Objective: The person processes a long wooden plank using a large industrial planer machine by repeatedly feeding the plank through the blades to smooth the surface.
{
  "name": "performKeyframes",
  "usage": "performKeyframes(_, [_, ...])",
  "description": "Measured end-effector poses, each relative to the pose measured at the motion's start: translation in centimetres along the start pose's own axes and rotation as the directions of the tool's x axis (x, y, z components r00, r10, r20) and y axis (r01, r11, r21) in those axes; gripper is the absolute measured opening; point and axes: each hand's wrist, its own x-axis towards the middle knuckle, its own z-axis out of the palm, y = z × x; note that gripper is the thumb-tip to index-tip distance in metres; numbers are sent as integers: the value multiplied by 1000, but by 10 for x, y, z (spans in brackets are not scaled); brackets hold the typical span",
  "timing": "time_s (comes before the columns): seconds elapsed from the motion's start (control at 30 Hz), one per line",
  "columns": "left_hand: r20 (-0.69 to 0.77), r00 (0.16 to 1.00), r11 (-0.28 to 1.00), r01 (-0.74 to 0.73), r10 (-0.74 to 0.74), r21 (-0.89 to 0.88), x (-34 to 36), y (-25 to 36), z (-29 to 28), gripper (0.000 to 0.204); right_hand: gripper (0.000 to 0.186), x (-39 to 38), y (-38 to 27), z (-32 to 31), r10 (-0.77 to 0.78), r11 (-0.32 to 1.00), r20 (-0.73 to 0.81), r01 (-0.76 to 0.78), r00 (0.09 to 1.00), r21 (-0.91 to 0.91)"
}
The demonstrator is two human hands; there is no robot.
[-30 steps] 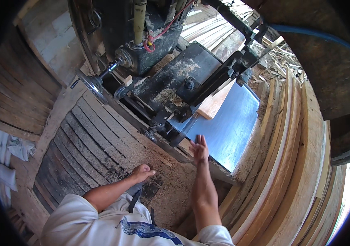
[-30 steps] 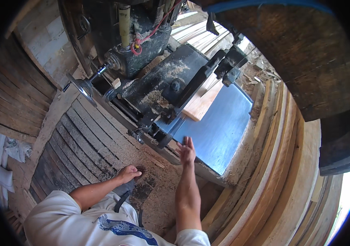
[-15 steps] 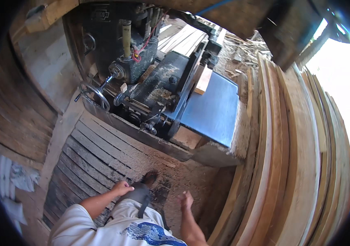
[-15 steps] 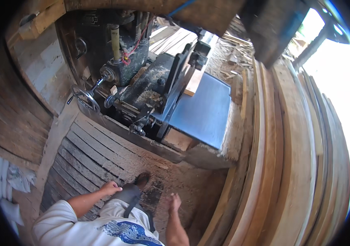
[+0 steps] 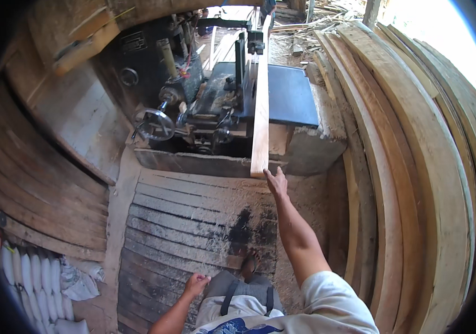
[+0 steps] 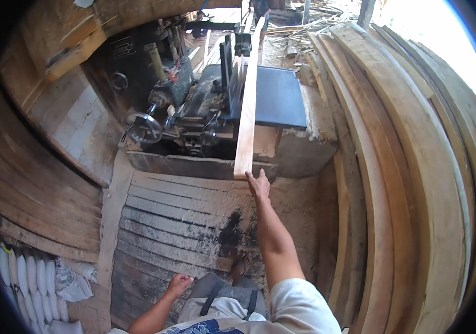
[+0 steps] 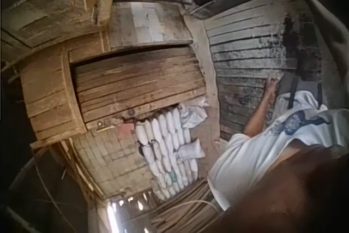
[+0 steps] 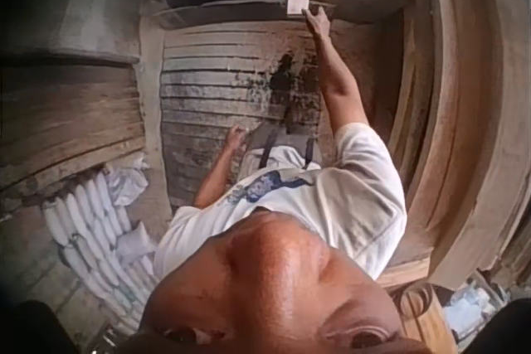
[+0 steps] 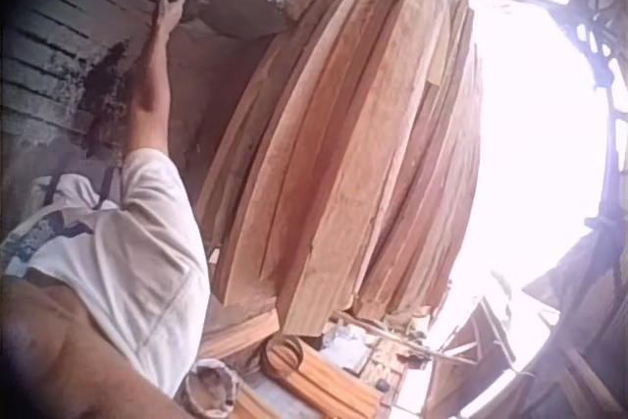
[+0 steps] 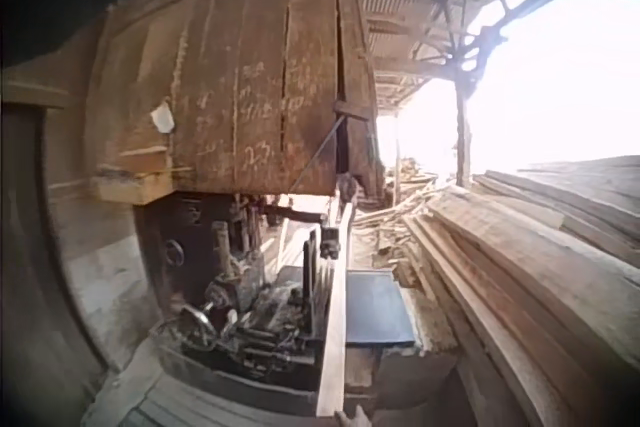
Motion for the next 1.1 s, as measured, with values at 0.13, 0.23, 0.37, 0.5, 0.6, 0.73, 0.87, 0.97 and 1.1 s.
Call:
performKeyframes(0.13, [-46, 997, 986, 56, -64, -158, -77, -51, -6, 43, 97, -85, 60, 11, 77, 991, 105, -87, 992, 97])
performKeyframes(0.23, [-92, 986, 972, 117, -138, -206, -144, -131, -14, 41, 81, -207, 116, 46, -140, 749, 387, -159, 911, 644])
performKeyframes(0.37, [-4, 952, 952, 306, -306, 0, -255, -285, -12, 42, 63, -420, 162, 48, -78, 508, 444, -347, 893, 788])
performKeyframes(0.5, [111, 900, 906, 411, -421, 101, -367, -369, -13, 47, 59, -588, 199, 23, -6, 410, 518, -471, 855, 782])
performKeyframes(0.6, [42, 887, 884, 454, -460, 108, -423, -441, -4, 51, 58, -675, 270, 17, 76, 623, 407, -362, 910, 693])
performKeyframes(0.73, [-56, 966, 961, 243, -252, -132, -477, -488, 19, 51, 65, -803, 314, -14, 22, 769, 263, -185, 964, 612])
performKeyframes(0.87, [230, 968, 952, 157, -97, -262, -547, -455, 60, 52, 69, -951, 348, -52, 95, 870, 283, -218, 955, 443])
performKeyframes(0.97, [397, 918, 911, 167, -4, -376, -604, -436, 108, 59, 73, -1038, 383, -69, 81, 921, 300, -186, 950, 342])
performKeyframes(1.1, [487, 863, 802, 193, 136, -565, -659, -513, 174, 70, 67, -1159, 433, -84, 111, 865, 434, -302, 894, 401])
